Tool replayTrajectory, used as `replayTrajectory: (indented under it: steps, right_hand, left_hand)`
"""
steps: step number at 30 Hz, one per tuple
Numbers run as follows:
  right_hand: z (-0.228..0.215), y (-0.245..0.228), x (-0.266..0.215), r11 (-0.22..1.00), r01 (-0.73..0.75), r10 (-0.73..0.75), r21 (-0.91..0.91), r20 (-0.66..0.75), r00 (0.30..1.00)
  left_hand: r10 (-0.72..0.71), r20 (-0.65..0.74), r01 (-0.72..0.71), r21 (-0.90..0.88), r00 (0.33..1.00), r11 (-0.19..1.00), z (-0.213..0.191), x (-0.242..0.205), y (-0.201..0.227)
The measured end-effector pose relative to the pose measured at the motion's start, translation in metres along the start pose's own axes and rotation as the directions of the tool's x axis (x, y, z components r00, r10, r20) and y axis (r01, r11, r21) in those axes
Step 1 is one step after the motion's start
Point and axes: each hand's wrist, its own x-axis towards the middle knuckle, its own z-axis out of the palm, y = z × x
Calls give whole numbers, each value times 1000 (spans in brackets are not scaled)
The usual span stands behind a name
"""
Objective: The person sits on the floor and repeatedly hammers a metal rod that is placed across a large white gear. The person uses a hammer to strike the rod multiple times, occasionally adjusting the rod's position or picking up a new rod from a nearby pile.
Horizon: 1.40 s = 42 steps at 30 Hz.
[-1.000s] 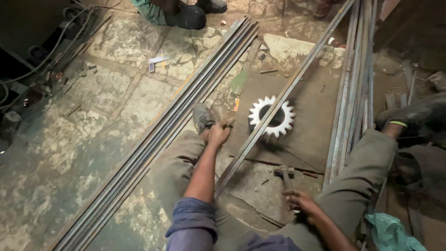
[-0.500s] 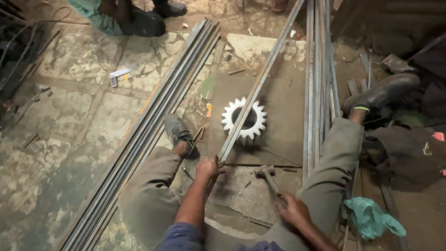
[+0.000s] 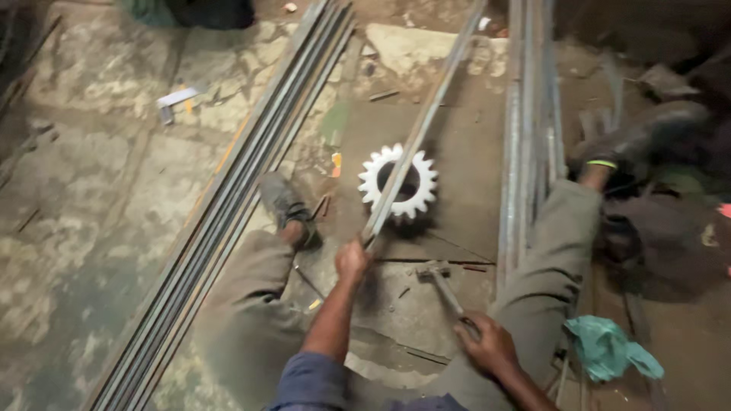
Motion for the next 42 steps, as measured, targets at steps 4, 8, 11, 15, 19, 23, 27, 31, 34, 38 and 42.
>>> replayTrajectory:
  steps: [4,8,11,15,19,23,27,31,34,38,42]
  right_hand:
    - [1,-2,6,1000,-6,6,-4,10,1000]
    - [-4,-2,7,1000,-2,2,29,3,1000]
    - [-1,-1,4,999,-39,39,-3,0,999]
    - [4,1,8,1000,15,-15,0,-4,1000]
    - [4,0,16,999,44,-43,10,-21,999]
    - [2,-8,3,1000,12,-12,-10,1,1000]
    - [1,-14,18,997,67,-67,-22,-7,998]
    - [-2,-7,3,1000,2,-1,-22,40,999]
    - [-5,-16,9,998,66,-66,-15,25,998]
    - [-7,-19,-1,987,158,-158,7,4,987]
    - [-17,-26,0,992,124,-124,-8,31,992]
  left_hand:
    - [-33,-28,32,-17,999,999,4,11,15]
    - [-20,27,22,-76,999,997,-13,6,27]
    - [-29,94,36,-78,995,996,-26,1,28]
    - [-2,123,4,-14,992,1000,-30,-2,13]
    - [43,101,-41,-21,994,999,-32,0,3]
    - [17,202,-23,27,979,999,-39,-20,-1]
    - [35,164,-43,51,986,998,-37,-11,-8]
    - [43,80,-44,17,996,999,-2,-10,-22]
    - [25,44,-26,26,999,999,4,0,-26]
    - [-38,185,41,-13,982,999,-7,-13,-16]
    - [-39,188,47,-41,981,998,-33,-18,0]
